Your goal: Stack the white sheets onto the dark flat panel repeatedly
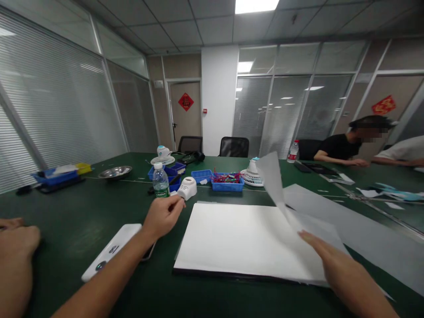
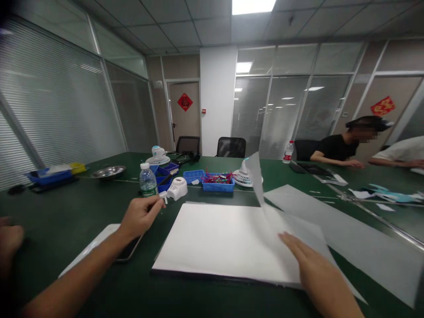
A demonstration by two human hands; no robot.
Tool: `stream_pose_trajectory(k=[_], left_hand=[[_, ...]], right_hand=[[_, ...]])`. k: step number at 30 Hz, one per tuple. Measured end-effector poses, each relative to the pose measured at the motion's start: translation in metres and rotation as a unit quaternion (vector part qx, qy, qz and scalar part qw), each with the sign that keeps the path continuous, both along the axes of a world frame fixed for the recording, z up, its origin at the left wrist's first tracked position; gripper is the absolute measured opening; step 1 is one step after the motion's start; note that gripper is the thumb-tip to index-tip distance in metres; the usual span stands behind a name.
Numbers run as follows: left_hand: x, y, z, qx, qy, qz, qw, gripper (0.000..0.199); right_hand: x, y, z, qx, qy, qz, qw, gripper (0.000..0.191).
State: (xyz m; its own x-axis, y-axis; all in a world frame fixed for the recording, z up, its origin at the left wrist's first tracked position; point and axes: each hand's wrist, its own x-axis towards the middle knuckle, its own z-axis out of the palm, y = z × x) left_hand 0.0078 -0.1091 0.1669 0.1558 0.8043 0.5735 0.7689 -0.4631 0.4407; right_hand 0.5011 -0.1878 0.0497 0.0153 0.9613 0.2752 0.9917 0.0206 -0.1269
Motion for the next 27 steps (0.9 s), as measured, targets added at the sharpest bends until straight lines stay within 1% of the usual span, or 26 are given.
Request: stream_pose_trajectory(k=[2,4,6,8,9,11,13,15,17,19,22,24,25,27], left_hand=[[0.002,0.006,-0.035,-0.011,-0.139,0.049,0.989,0.037],[0.001,0.009,-0.062,-0.039,-0.266,0.073,0.96,0.039],[-0.003,0.009,-0.08,-0.064,-0.329,0.067,0.94,0.038],[-0.007,0.008,-0.092,-0.089,-0.352,0.046,0.931,0.042],[-0.009,0.007,-0.096,-0.101,-0.357,0.038,0.928,0.046],[-0.011,0.005,-0.102,-0.155,-0.337,0.02,0.929,0.049],[-0.01,0.002,-0.109,-0.188,-0.275,0.018,0.943,0.049],[-0.007,-0.001,-0.115,-0.192,-0.205,0.02,0.96,0.053],[-0.003,-0.004,-0.121,-0.176,-0.155,0.011,0.972,0.055],[0.001,-0.005,-0.124,-0.166,-0.126,0.014,0.978,0.055],[0.007,-0.006,-0.127,-0.167,-0.103,0.039,0.98,0.058],[0.011,-0.007,-0.128,-0.175,-0.087,0.048,0.98,0.06],[0.012,-0.007,-0.129,-0.18,-0.08,0.051,0.979,0.061],[0.015,-0.007,-0.132,-0.187,-0.072,0.056,0.978,0.06]], right_hand=[[-0.024,-0.008,-0.002,0.013,-0.005,0.115,0.993,0.069],[-0.045,-0.016,-0.003,0.013,-0.012,0.198,0.98,0.071],[-0.06,-0.024,-0.002,-0.001,-0.012,0.255,0.967,0.065],[-0.069,-0.031,0.001,-0.013,-0.005,0.291,0.957,0.057],[-0.072,-0.034,0.003,-0.015,0.002,0.298,0.954,0.053],[-0.075,-0.04,0.005,-0.016,0.017,0.301,0.953,0.048],[-0.077,-0.046,0.005,-0.019,0.034,0.297,0.954,0.045],[-0.079,-0.051,0.004,-0.023,0.054,0.293,0.954,0.043],[-0.081,-0.057,0.003,-0.029,0.075,0.296,0.952,0.042],[-0.081,-0.063,0.003,-0.036,0.092,0.298,0.949,0.043],[-0.079,-0.067,0.002,-0.033,0.1,0.303,0.947,0.043],[-0.073,-0.063,0.001,-0.006,0.09,0.297,0.951,0.042],[-0.067,-0.059,0.0,0.019,0.084,0.28,0.956,0.041],[-0.048,-0.047,-0.005,0.082,0.074,0.211,0.971,0.041]])
